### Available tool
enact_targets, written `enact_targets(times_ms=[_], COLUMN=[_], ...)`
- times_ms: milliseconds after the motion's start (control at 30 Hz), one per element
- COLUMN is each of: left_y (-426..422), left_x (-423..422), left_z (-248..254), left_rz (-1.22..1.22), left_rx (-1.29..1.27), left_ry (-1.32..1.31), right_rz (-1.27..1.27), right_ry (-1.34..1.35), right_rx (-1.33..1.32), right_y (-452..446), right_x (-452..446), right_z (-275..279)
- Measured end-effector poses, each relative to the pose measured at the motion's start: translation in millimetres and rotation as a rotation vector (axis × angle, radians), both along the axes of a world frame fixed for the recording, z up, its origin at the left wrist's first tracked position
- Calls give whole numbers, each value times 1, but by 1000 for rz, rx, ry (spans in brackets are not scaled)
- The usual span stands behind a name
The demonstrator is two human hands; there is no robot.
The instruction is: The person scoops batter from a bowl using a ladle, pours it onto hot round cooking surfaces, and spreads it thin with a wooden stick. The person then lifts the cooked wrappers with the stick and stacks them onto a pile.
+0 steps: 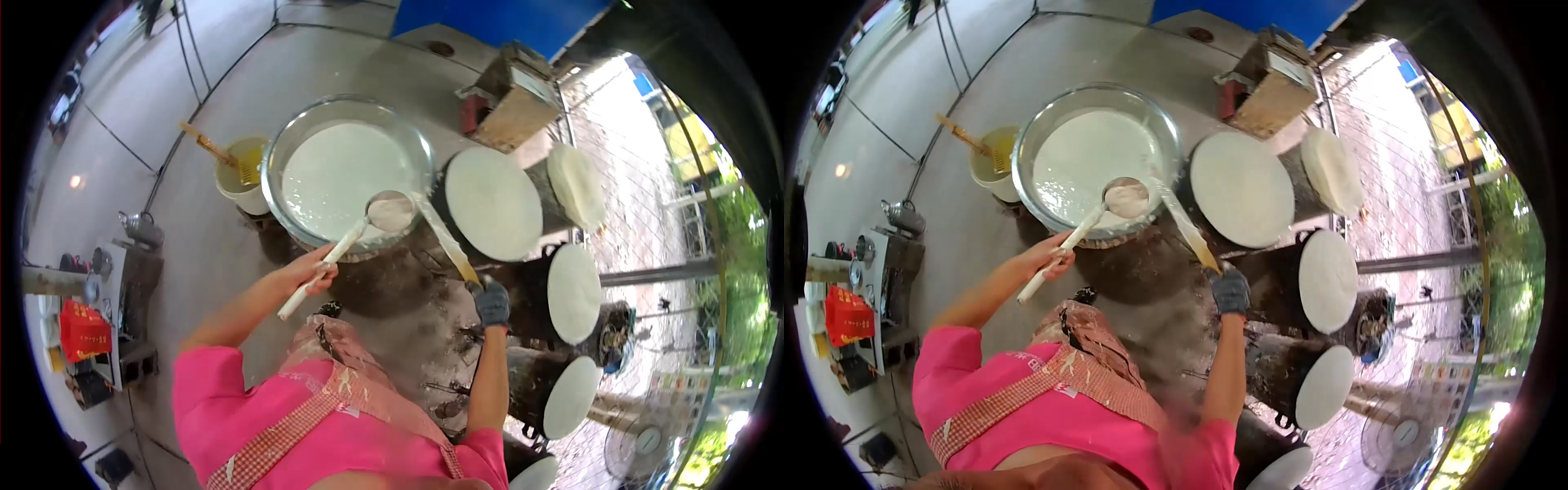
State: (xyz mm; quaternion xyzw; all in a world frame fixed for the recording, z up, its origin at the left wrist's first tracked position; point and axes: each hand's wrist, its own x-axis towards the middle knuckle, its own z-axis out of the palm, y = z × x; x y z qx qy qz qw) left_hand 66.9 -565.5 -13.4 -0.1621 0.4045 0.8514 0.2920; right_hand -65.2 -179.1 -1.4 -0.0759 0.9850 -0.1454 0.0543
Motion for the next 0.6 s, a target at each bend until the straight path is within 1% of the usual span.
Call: enact_targets(times_ms=[33, 67, 100, 133, 167, 200, 267, 300, 333, 367, 400, 433, 500, 567, 600], left_y=[-21, -24, -40, -51, -64, -77, -96, -92, -85, -76, -67, -57, -39, -35, -35], left_x=[-17, -25, -45, -62, -84, -99, -99, -89, -86, -94, -103, -110, -115, -116, -117], left_z=[-17, -32, -56, -87, -147, -192, -211, -219, -223, -225, -224, -200, -109, -48, -15], left_rz=[30, 62, 70, 71, 54, 34, -22, -61, -109, -151, -185, -21, 305, 331, 347], left_rx=[-30, -58, -111, -163, -255, -354, -431, -462, -496, -531, -572, -314, 217, 296, 333], left_ry=[-30, -58, -111, -172, -263, -348, -309, -297, -268, -220, -168, -385, -801, -768, -743], right_rz=[64, 130, 208, 323, 438, 551, 555, 447, 319, 367, 419, 354, 232, 113, 75], right_ry=[-45, -115, -102, -117, -135, -146, 133, -15, -152, -63, 32, 3, -70, -142, -98], right_rx=[133, 191, 306, 318, 321, 314, 630, 530, 432, 437, 439, 385, 257, 116, 93], right_y=[-25, -54, -96, -113, -123, -130, -119, -132, -136, -111, -85, -80, -80, -83, -87], right_x=[-33, -45, -50, -58, -66, -77, -85, -72, -59, -46, -31, -16, 25, 55, 59], right_z=[-8, 14, 28, 13, -17, -52, -99, -57, -32, -81, -130, -128, -112, -84, -67])
